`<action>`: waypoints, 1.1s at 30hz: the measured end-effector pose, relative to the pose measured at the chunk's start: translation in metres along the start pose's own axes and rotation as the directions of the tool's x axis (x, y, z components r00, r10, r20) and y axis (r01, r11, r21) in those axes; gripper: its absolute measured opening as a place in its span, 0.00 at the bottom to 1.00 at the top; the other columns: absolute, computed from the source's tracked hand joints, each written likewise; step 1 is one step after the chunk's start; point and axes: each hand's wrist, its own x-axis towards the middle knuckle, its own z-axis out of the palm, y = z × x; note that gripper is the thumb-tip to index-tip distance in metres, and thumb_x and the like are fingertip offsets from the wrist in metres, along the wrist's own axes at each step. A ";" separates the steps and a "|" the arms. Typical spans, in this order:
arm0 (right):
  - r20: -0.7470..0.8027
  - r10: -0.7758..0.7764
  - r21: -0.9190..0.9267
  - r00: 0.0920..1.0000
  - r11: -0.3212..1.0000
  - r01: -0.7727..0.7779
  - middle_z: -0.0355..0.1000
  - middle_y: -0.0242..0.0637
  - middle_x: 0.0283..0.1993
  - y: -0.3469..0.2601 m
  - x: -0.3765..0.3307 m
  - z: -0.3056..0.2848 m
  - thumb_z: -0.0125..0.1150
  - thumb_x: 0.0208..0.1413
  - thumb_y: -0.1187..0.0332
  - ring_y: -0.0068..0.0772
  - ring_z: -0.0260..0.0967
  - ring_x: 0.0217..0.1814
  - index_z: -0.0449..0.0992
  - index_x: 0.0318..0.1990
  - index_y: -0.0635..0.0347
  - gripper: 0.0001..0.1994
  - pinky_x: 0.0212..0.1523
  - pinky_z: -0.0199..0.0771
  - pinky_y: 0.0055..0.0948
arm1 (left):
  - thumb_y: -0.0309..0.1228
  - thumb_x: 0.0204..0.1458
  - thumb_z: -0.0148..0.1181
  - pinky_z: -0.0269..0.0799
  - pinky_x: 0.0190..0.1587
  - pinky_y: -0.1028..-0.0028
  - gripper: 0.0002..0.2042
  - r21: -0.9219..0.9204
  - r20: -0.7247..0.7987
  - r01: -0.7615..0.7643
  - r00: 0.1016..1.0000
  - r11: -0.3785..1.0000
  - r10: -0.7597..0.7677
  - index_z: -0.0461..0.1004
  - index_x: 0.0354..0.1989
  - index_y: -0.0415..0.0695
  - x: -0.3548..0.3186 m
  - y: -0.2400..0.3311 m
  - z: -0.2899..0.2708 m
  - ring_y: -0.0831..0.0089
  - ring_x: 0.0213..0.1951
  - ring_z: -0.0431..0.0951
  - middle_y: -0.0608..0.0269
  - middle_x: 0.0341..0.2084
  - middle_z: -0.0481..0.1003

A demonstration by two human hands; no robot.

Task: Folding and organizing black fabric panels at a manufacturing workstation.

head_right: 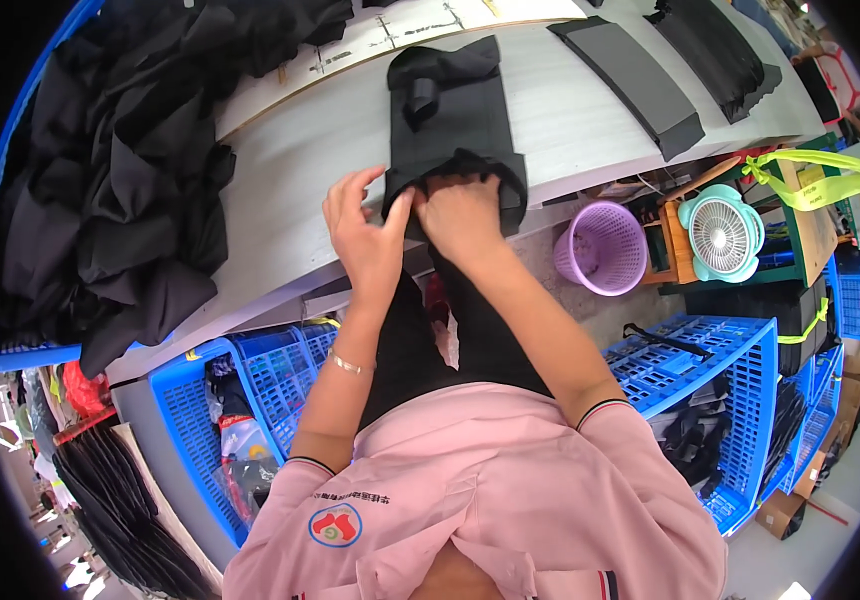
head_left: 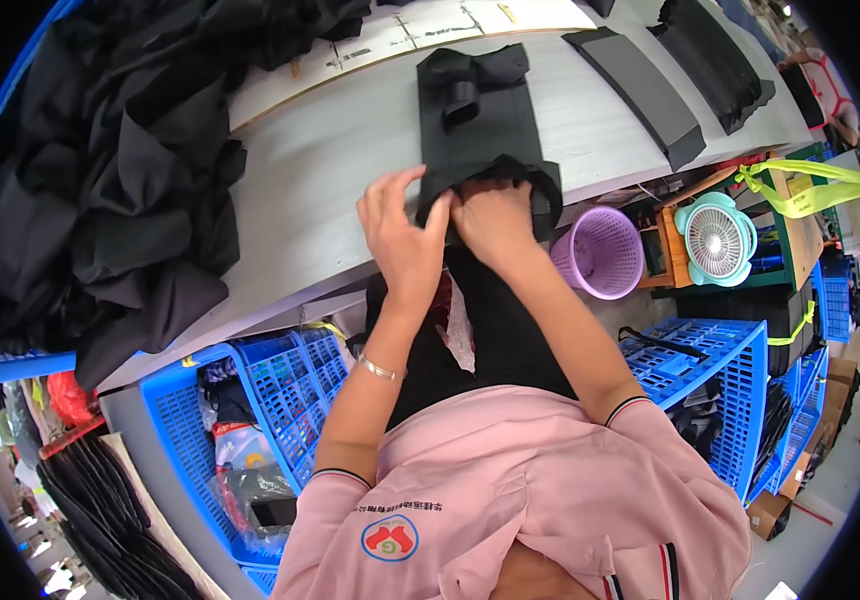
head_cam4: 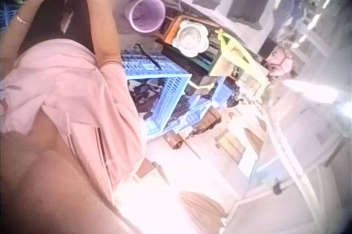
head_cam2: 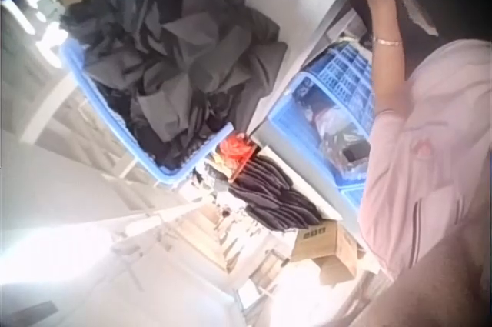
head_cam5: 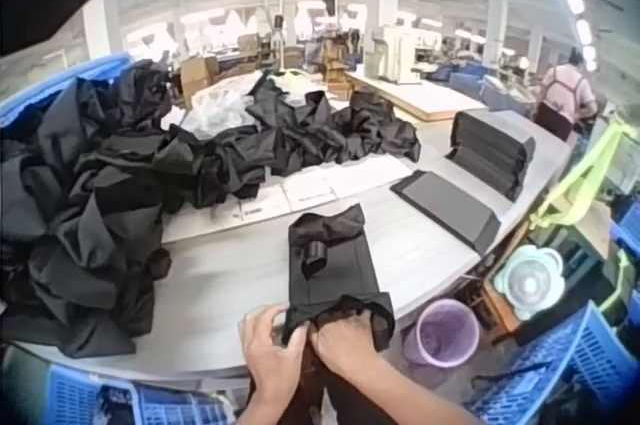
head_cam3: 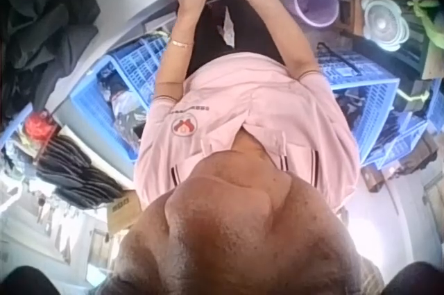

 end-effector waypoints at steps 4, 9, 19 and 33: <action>0.121 -0.042 0.103 0.992 0.994 0.030 0.79 0.42 0.38 0.000 -0.001 -0.004 0.53 0.58 0.56 0.47 0.74 0.44 0.80 0.37 0.56 0.15 0.44 0.66 0.52 | 0.16 0.42 0.63 0.73 0.42 0.65 0.15 -0.200 0.165 0.040 0.986 0.979 -0.006 0.79 0.41 0.44 0.002 -0.004 0.015 0.59 0.38 0.76 0.58 0.35 0.75; 0.142 -0.173 0.285 0.975 0.950 0.127 0.73 0.46 0.55 0.036 -0.001 0.005 0.49 0.61 0.61 0.49 0.69 0.59 0.74 0.52 0.63 0.18 0.60 0.67 0.44 | 0.11 0.42 0.52 0.74 0.40 0.69 0.21 -0.212 0.249 0.121 0.966 0.970 -0.066 0.81 0.43 0.45 0.011 -0.030 -0.017 0.62 0.36 0.75 0.58 0.39 0.75; 0.125 0.071 -0.393 0.990 0.919 -0.017 0.71 0.45 0.52 0.004 -0.007 0.005 0.55 0.57 0.57 0.46 0.71 0.50 0.73 0.47 0.59 0.17 0.52 0.66 0.42 | 0.26 0.49 0.55 0.71 0.40 0.67 0.07 -0.289 0.431 -0.371 0.772 0.882 0.466 0.78 0.35 0.42 0.020 0.050 0.050 0.62 0.35 0.75 0.61 0.30 0.75; 0.233 -0.067 0.250 0.970 0.968 0.007 0.74 0.43 0.35 0.011 -0.068 -0.031 0.55 0.60 0.51 0.45 0.70 0.47 0.77 0.36 0.59 0.18 0.50 0.65 0.44 | 0.39 0.65 0.48 0.53 0.70 0.57 0.20 -0.252 0.755 -0.485 0.443 0.837 0.484 0.68 0.63 0.47 0.044 -0.011 0.067 0.59 0.70 0.58 0.57 0.66 0.65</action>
